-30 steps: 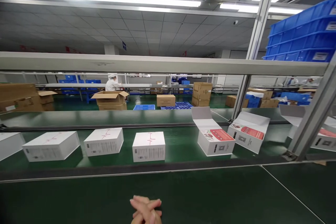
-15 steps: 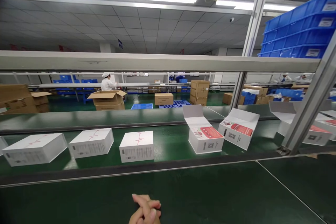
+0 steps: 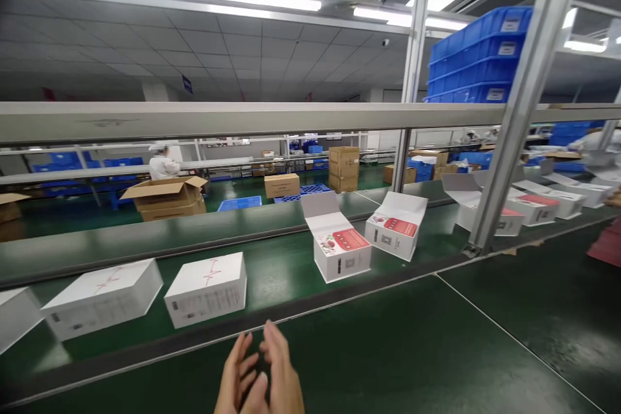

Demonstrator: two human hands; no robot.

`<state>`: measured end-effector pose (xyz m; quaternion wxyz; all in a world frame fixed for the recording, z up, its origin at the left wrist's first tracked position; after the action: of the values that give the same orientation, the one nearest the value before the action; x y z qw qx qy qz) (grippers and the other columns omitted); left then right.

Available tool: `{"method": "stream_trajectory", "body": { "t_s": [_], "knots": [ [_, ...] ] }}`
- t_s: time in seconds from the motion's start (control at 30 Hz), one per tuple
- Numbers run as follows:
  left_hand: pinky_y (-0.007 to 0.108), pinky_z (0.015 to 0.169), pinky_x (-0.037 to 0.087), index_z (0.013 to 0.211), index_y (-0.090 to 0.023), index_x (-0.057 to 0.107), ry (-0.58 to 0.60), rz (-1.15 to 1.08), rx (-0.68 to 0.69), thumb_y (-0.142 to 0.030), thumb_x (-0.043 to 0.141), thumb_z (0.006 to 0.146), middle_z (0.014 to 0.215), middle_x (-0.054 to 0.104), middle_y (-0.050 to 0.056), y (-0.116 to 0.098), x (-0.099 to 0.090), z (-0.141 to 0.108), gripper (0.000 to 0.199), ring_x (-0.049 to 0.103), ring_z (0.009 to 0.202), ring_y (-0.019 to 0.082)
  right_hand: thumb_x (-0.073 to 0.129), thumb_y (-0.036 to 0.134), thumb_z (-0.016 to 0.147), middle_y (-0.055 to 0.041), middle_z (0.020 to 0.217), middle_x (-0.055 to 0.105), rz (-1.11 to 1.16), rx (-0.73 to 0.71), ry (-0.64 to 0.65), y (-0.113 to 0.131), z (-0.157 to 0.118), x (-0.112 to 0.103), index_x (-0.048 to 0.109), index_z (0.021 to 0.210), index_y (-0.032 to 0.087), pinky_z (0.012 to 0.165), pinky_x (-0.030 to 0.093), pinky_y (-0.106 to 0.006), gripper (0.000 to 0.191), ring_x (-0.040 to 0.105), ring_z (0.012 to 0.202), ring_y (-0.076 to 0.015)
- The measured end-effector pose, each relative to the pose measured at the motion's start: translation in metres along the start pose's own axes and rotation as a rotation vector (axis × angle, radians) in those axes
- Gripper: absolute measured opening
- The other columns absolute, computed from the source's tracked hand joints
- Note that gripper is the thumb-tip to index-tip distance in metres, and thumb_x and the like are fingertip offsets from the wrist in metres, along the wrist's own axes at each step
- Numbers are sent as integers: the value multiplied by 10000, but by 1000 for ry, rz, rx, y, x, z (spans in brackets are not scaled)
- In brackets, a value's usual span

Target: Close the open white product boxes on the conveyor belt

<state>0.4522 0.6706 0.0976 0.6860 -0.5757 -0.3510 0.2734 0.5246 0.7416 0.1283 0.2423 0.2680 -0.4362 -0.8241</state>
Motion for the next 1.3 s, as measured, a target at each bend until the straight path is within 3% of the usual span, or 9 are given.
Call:
{"method": "stream_trajectory", "body": {
  "t_s": [0.17, 0.27, 0.43, 0.57, 0.73, 0.87, 0.93, 1.13, 1.3],
  "knots": [
    [301, 931, 364, 1206, -247, 346, 30, -44, 109, -516, 463, 790, 1243, 450, 67, -68, 43, 94, 510, 443, 1117, 198, 225, 529, 853, -120, 1367, 212, -242, 78, -538, -41, 48, -130, 157, 1344, 174, 1026, 183, -449, 609, 197, 1260, -263],
    [271, 851, 407, 1163, -224, 382, 53, -129, -46, -475, 343, 859, 1176, 509, 75, -75, 88, 176, 396, 520, 1009, 158, 177, 556, 841, -148, 1345, 229, -282, 187, -720, -67, 61, -187, 173, 1337, 133, 1021, 171, -440, 653, 190, 1255, -273],
    [349, 692, 451, 1202, -151, 339, 104, -31, -257, -498, 173, 874, 1083, 531, 174, -57, 153, 283, 505, 604, 732, 188, 165, 582, 827, -138, 1340, 234, -200, 277, -796, -94, 66, -222, 174, 1333, 145, 1009, 191, -445, 668, 189, 1249, -288],
    [344, 583, 464, 1169, -150, 363, 232, 48, -249, -580, 12, 833, 896, 589, 137, -62, 184, 320, 649, 602, 605, 199, 168, 576, 832, -111, 1340, 249, -143, 327, -794, -107, 69, -229, 169, 1326, 193, 1005, 211, -433, 625, 186, 1254, -269],
    [284, 670, 442, 1037, -71, 485, 496, 156, -86, -498, -2, 876, 792, 603, 71, -105, 214, 317, 667, 608, 722, 173, 154, 541, 851, -102, 1349, 258, -150, 309, -795, -107, 74, -238, 190, 1319, 184, 1010, 222, -389, 590, 196, 1258, -237],
    [318, 765, 438, 1046, -142, 525, 693, 397, 49, -496, 496, 762, 1014, 596, 85, -135, 220, 287, 454, 564, 924, 227, 200, 529, 858, -111, 1333, 300, -104, 272, -821, -103, 75, -239, 236, 1313, 155, 995, 244, -374, 590, 255, 1232, -232],
    [337, 830, 426, 1125, -185, 499, 773, 693, 218, -509, 666, 597, 1179, 518, 92, -141, 222, 261, 642, 506, 1031, 270, 226, 525, 857, -114, 1315, 327, -94, 243, -840, -101, 75, -239, 271, 1300, 147, 987, 254, -372, 584, 279, 1217, -231],
    [433, 828, 428, 1344, -270, 228, 728, 1608, 758, -477, 621, 665, 1324, 374, 98, -78, 225, 179, 811, 461, 1079, 348, 252, 499, 863, -117, 1276, 372, -126, 214, -843, -98, 74, -239, 305, 1286, 160, 963, 277, -377, 544, 336, 1176, -228],
    [481, 954, 307, 1330, -259, 269, 545, 1585, 1114, -245, 580, 746, 1352, 319, 107, -53, 208, 153, 661, 337, 1184, 358, 244, 467, 875, -109, 1199, 450, -210, 221, -754, -99, 78, -233, 336, 1264, 161, 934, 318, -362, 503, 398, 1119, -213]
  ]
}}
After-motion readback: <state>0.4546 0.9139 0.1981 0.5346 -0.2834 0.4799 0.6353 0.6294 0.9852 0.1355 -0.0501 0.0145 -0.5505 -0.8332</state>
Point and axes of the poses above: each hand's wrist, its own z-axis towards the middle knuckle, its own x-axis out of the palm, y = z × x, the point moved 10 cm from there along z, towards the middle knuckle
